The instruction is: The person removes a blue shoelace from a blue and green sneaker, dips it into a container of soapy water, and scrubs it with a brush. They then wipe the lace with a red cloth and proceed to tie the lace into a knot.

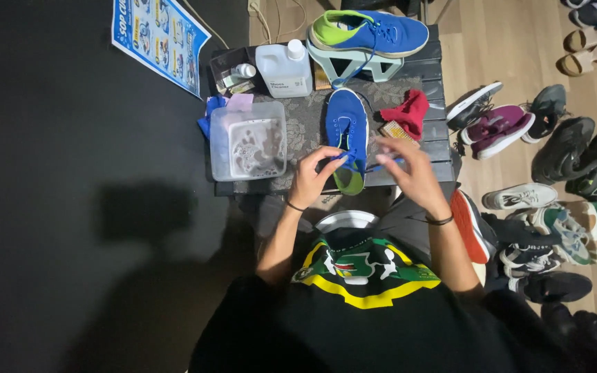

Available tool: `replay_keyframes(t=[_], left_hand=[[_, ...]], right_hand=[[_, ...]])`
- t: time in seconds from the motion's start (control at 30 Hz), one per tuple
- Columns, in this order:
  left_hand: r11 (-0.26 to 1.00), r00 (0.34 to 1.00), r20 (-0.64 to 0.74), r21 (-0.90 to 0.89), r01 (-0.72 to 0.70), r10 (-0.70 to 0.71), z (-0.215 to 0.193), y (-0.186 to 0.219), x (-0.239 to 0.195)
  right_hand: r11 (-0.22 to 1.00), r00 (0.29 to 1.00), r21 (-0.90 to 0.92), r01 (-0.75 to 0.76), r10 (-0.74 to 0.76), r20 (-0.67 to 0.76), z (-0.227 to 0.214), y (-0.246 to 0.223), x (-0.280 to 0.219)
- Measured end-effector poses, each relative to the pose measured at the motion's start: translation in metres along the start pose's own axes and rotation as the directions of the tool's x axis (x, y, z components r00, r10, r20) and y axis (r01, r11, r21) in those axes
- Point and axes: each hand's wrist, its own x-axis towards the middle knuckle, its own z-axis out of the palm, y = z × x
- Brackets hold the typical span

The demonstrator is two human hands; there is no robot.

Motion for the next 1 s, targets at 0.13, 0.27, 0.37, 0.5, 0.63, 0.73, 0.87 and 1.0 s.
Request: replay_keyframes(t=[0.13, 0.27, 0.37, 0.5, 0.63, 0.73, 0.87, 1.0], left_hand=[[0.981, 0.984, -0.014, -0.079, -0.176, 0.176, 0.004, 0.011, 0.005], [0.975, 0.975, -0.145, -0.123, -0.184, 0.165, 0.008, 0.013, 0.002], [0.950, 0.977, -0.214, -0.300, -0.084, 0.019, 0.013, 0.016, -0.003], [0.842, 0.991, -0.129, -0.537, -0.038, -0.037, 0.014, 0.026, -0.004], [0.775, 0.999, -0.047, -0.631, -0.025, -0.006, 0.011, 0.016, -0.010], [0.696, 0.998, -0.029, -0.718, 0.014, -0.051, 0.005, 0.003, -0.014], [0.632, 0.993, -0.100, -0.774, -0.042, -0.056, -0.001, -0.009, -0.014], [0.668, 0.997, -0.083, -0.742, -0.061, -0.001, -0.002, -0.017, -0.012]], right_hand=[[0.981, 0.991, 0.193, -0.022, -0.004, 0.130, 0.020, -0.020, 0.002], [0.912, 0.989, 0.388, -0.133, 0.150, -0.014, 0.047, 0.012, 0.001], [0.858, 0.977, 0.480, -0.183, 0.215, -0.011, 0.050, 0.008, 0.004], [0.746, 0.939, 0.613, -0.261, 0.344, -0.019, 0.053, 0.016, 0.003], [0.516, 0.893, 0.806, -0.290, 0.449, 0.034, 0.038, -0.006, 0.010], [0.141, 0.812, 0.948, -0.287, 0.560, 0.162, 0.027, 0.010, 0.012], [-0.075, 0.792, 0.986, -0.152, 0.587, 0.167, 0.007, -0.002, 0.017], [0.265, 0.831, 0.933, -0.244, 0.552, 0.060, 0.001, 0.005, 0.019]])
